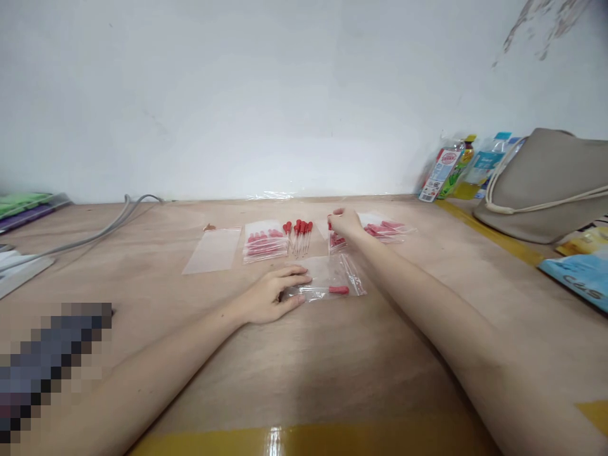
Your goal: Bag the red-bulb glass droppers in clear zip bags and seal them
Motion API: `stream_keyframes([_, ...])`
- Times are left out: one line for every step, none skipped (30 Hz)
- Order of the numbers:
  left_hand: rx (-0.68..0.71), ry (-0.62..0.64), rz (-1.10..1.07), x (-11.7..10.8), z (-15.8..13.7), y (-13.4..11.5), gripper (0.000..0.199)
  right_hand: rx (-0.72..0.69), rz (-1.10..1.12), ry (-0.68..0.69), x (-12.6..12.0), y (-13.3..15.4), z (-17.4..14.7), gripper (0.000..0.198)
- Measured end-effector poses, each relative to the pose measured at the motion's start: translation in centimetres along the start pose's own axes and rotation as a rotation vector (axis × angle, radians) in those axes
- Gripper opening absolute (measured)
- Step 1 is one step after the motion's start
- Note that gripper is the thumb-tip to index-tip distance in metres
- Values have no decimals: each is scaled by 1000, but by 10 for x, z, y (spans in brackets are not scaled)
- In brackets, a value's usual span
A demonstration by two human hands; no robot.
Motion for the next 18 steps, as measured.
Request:
stream_keyframes([0,1,0,0,0,0,37,21,25,-51,-10,-3,-1,32])
stream_keyframes([0,1,1,0,0,1,37,45,54,-98,-21,-6,-3,34])
stream_keyframes([1,0,1,0,0,1,37,64,86,-131,-34,-10,-7,33])
stream_keyframes([3,-1,3,0,0,2,37,76,127,-156,-46,-14,-11,29])
stream_keyframes([3,-2,6,0,0,2,37,126,242,-197,-58,-19,-17,23])
stream_keyframes([4,-2,9,0,-1,2,37,165,340,-226,-70,-24,-23,18])
stream_keyframes([5,-3,12,0,-1,3,37,195,408,-250,-80,-29,-30,16])
stream_keyframes([5,-4,15,1,-1,3,37,214,450,-260,-89,-34,-37,16])
stream_keyframes([4,-4,16,1,-1,3,37,226,482,-268,-95,-38,-44,16])
stream_keyframes([2,-4,17,1,-1,3,37,231,505,-283,-100,-42,-51,16])
stream_keyframes([0,-6,17,1,-1,3,37,241,523,-297,-102,-44,-56,16])
stream_keyframes([-3,-5,16,1,-1,3,37,258,542,-307,-103,-46,-62,15])
stream_keyframes([-7,-3,15,1,-1,3,37,283,563,-311,-101,-46,-66,15])
stream_keyframes([-11,0,15,1,-2,3,37,316,588,-305,-99,-46,-71,14])
stream_keyframes([-15,4,15,1,-2,4,38,355,618,-288,-96,-45,-75,13])
stream_keyframes([-17,7,15,1,-2,3,38,399,653,-265,-93,-43,-79,11])
stream_keyframes([-16,9,15,1,-2,3,38,445,691,-240,-90,-41,-83,10])
stream_keyframes([-13,8,17,1,-2,3,38,495,725,-209,-88,-39,-88,10])
Point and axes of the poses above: each hand's wrist, its own z-axis towards the middle knuckle, its own x-axis out of the palm, y = z × x, the point moved 1 cm from there along z, towards the middle knuckle, and after that the axes turned 14 degrees about -y, right-handed, at the moved point
